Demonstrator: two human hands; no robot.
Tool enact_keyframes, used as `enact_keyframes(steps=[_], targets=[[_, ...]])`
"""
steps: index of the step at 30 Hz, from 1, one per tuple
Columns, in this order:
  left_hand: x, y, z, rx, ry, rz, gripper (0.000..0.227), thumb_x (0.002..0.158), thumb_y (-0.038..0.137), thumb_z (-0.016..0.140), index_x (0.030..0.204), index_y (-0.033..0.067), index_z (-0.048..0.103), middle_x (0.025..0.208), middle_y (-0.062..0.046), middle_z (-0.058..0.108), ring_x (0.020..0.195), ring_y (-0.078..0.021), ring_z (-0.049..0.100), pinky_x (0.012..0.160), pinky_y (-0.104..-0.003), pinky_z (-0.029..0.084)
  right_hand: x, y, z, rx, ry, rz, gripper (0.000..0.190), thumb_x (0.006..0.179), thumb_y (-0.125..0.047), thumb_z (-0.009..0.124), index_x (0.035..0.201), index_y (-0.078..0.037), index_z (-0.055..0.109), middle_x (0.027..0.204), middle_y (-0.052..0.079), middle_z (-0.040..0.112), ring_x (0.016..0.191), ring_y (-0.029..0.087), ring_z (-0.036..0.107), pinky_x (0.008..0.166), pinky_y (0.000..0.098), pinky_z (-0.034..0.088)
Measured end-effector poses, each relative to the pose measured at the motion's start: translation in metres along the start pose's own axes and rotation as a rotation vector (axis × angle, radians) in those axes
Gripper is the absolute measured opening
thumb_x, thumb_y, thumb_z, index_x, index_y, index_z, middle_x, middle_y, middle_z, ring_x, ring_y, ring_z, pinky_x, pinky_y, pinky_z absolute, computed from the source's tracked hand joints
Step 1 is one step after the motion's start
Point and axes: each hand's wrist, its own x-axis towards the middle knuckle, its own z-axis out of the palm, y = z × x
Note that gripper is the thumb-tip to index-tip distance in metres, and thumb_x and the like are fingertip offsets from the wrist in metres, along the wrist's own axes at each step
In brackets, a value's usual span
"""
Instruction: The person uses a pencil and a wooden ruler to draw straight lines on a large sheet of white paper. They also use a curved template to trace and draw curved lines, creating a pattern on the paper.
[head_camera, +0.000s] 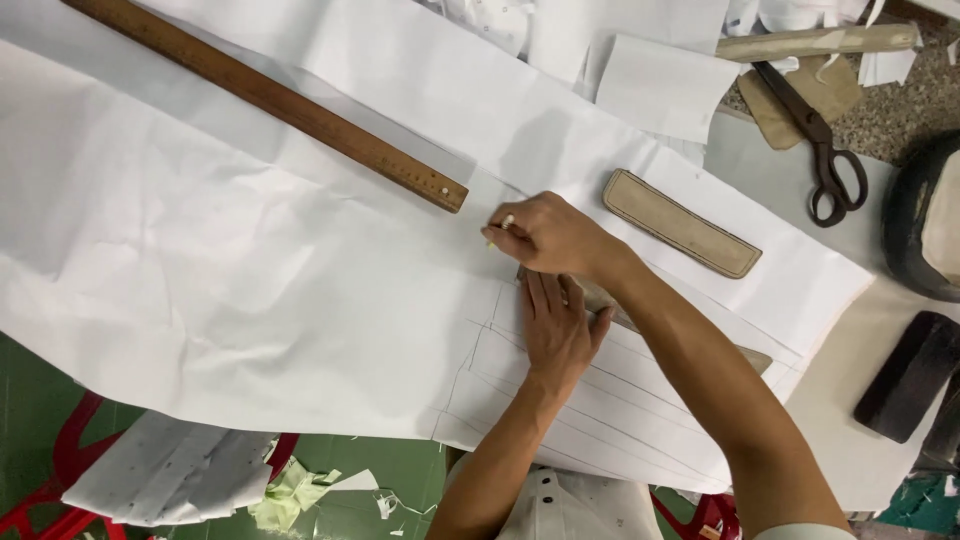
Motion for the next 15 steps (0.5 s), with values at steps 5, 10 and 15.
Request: enact_keyframes(steps=[5, 10, 15], targets=[[0.009, 0.002, -0.011, -0.007, 0.025, -0.003, 0.072, 0.078, 0.047, 0.076, 0.117, -0.0110, 0.056, 0.129, -0.041, 0.048, 0.129, -0.0562, 0.046, 0.104, -0.063, 0.042, -0.030, 0.024, -0.007, 0.141, -0.094, 0.128, 0.018, 0.095, -0.017, 0.067, 0.088, -0.003, 0.074, 0.057, 0.012, 0.067, 0.053, 0.024, 0.064, 0.055, 0.0382, 0.054], [0.008, 0.002, -0.012, -0.021, 0.030, 0.001, 0.070, 0.078, 0.045, 0.076, 0.114, -0.0111, 0.056, 0.129, -0.042, 0.048, 0.129, -0.0563, 0.047, 0.103, -0.062, 0.042, -0.031, 0.023, -0.007, 0.178, -0.116, 0.162, 0.023, 0.096, -0.016, 0.066, 0.079, -0.001, 0.073, 0.060, 0.015, 0.071, 0.055, 0.025, 0.065, 0.059, 0.0375, 0.055], [0.014, 0.004, -0.023, -0.010, 0.067, 0.020, 0.070, 0.080, 0.046, 0.075, 0.114, -0.0115, 0.055, 0.128, -0.042, 0.048, 0.129, -0.0543, 0.047, 0.104, -0.060, 0.043, -0.028, 0.036, -0.009, 0.165, -0.065, 0.118, 0.027, 0.098, -0.015, 0.067, 0.075, -0.002, 0.075, 0.058, 0.015, 0.069, 0.055, 0.026, 0.066, 0.064, 0.0398, 0.056]])
